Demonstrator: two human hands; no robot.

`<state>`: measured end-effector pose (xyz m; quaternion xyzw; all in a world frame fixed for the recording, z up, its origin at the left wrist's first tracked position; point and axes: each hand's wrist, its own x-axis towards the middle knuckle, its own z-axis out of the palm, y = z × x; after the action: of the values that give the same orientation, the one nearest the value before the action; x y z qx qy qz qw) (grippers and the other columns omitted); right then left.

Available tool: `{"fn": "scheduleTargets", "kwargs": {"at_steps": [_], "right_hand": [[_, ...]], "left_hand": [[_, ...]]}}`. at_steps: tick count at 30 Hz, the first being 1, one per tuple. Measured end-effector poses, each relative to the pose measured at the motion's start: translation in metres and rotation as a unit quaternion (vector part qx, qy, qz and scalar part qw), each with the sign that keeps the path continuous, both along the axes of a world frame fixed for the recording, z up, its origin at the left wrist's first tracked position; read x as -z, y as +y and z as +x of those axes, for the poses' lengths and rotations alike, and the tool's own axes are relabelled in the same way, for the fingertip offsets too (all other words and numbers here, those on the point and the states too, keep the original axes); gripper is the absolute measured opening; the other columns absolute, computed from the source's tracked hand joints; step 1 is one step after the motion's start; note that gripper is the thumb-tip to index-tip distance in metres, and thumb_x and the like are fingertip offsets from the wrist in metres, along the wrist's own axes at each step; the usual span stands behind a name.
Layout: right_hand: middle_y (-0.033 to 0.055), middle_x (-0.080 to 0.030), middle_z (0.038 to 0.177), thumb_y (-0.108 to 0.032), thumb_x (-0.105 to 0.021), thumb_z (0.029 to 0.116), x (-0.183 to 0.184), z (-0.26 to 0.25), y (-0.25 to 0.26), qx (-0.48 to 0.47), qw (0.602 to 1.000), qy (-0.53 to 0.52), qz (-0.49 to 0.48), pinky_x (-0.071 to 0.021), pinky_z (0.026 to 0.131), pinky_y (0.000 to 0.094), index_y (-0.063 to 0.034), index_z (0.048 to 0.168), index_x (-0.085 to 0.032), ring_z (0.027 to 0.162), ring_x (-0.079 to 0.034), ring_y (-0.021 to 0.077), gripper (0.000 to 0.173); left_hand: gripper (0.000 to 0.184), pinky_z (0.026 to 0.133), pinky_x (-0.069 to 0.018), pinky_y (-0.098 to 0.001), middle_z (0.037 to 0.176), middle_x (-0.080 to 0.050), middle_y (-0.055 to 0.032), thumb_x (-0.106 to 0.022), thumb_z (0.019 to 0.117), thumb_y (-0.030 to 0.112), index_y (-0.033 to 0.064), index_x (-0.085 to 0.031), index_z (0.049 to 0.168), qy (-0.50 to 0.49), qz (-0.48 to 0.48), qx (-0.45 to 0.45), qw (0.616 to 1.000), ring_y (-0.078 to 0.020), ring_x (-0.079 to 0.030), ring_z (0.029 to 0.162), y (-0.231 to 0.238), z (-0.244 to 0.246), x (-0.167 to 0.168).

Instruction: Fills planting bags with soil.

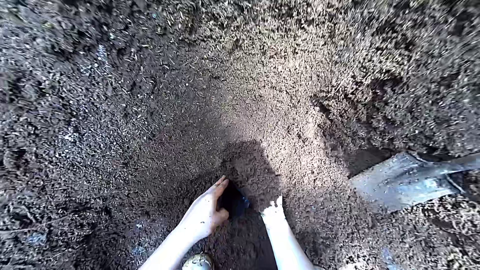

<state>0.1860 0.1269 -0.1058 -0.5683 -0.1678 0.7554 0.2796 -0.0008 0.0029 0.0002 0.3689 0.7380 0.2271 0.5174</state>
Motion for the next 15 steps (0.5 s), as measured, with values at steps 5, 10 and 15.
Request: {"fn": "scheduleTargets", "kwargs": {"at_steps": [5, 10, 15], "right_hand": [[0.0135, -0.053, 0.140, -0.056, -0.010, 0.1090, -0.064, 0.008, -0.009, -0.047, 0.998, -0.009, 0.043, -0.0533, 0.095, 0.0397, -0.0086, 0.153, -0.030, 0.121, -0.058, 0.0184, 0.069], [0.0062, -0.074, 0.107, -0.069, -0.021, 0.1023, -0.076, -0.026, -0.016, -0.139, 0.962, 0.234, -0.005, -0.0618, 0.082, 0.0427, -0.0144, 0.128, -0.060, 0.097, -0.073, 0.0193, 0.072], [0.0079, -0.063, 0.127, -0.018, -0.030, 0.1116, -0.097, -0.032, -0.035, -0.250, 0.938, 0.044, 0.235, -0.0526, 0.098, 0.0272, 0.0007, 0.140, -0.049, 0.113, -0.062, 0.0086, 0.039]], "left_hand": [[0.078, 0.122, -0.0326, -0.0457, 0.170, -0.024, -0.0090, -0.067, 0.0922, 0.009, 0.0077, -0.031, 0.161, 0.006, 0.011, 0.014, 1.000, -0.0224, -0.033, 0.153, 0.010, 0.001, -0.003], [0.078, 0.122, -0.0324, -0.0455, 0.167, -0.032, -0.0115, -0.071, 0.0915, 0.008, 0.0043, -0.033, 0.160, 0.010, 0.037, -0.002, 0.999, -0.0236, -0.038, 0.150, 0.002, 0.007, -0.008], [0.075, 0.119, -0.0365, -0.0482, 0.154, -0.047, -0.0208, -0.074, 0.0912, 0.013, -0.0010, -0.036, 0.155, 0.011, 0.014, -0.035, 0.999, -0.0300, -0.048, 0.142, -0.011, 0.010, -0.008]]}}
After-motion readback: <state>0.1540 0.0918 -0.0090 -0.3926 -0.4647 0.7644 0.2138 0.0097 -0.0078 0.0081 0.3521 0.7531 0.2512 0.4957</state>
